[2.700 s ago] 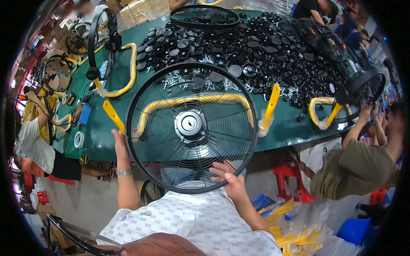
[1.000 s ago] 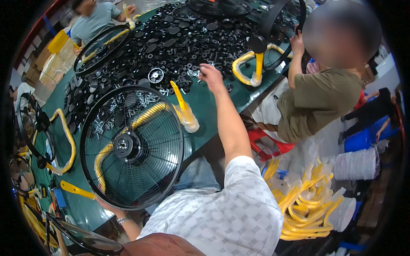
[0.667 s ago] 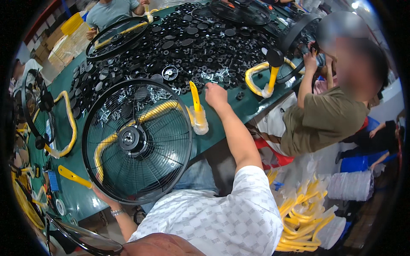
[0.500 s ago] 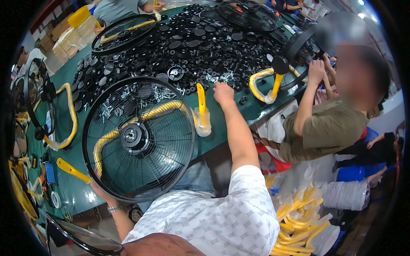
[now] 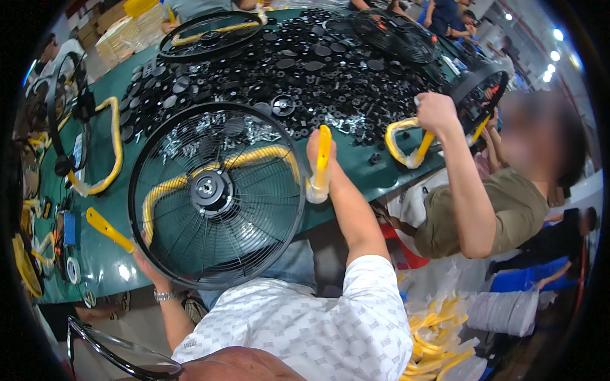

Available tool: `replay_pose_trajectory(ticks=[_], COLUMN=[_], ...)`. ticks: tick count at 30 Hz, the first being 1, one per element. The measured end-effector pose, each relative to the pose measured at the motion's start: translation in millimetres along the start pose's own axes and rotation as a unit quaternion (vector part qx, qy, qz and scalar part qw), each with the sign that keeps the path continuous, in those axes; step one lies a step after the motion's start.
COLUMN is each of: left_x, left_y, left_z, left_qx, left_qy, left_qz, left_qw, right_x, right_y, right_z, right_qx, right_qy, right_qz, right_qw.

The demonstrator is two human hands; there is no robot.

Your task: Assemble mechanical parts, yellow frames, and front grills onto commercial ventilation fans.

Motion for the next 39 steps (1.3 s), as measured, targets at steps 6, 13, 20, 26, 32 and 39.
replay_pose_trajectory(ticks=[6, 13, 20, 26, 32, 39], left_x=[4.4, 47.9, 64.6, 5.8, -93.8, -131.5], left_y=[0.4, 53.8, 104.2, 76.4, 52.6, 24.6], left_z=[-1.6, -25.1, -103.0, -230.0, -215.9, -175.0], left_qx=[0.068, 0.145, 0.02, -0.286, -0.243, -0.257], left_qy=[-0.14, -0.181, -0.118, -0.062, 0.216, 0.337], left_qz=[0.016, -0.029, -0.124, 0.137, 0.538, 0.608], left_qw=[0.988, 0.972, 0.985, 0.946, 0.778, 0.671], right_x=[30.2, 18.0, 212.4, 243.7, 149.7, 174.7], right_y=[0.0, 0.8, -76.0, -132.6, -124.1, -77.4], right_z=[20.1, -0.9, -28.5, 180.9, 265.0, 225.6], right_qx=[0.196, 0.063, -0.17, 0.365, 0.486, 0.075], right_qy=[-0.134, 0.087, 0.611, 0.277, 0.141, 0.458], right_qz=[-0.053, -0.048, -0.322, 0.204, 0.291, 0.362], right_qw=[0.97, 0.993, 0.703, 0.865, 0.812, 0.808])
Point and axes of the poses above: each hand's wrist, its own y-axis towards the middle knuckle, its own x-axis out of the back of the hand, z = x × y, the point moved 3 cm from there along y, towards the middle knuckle, and after that the axes turned 3 degrees about x, right-handed, at the moved point
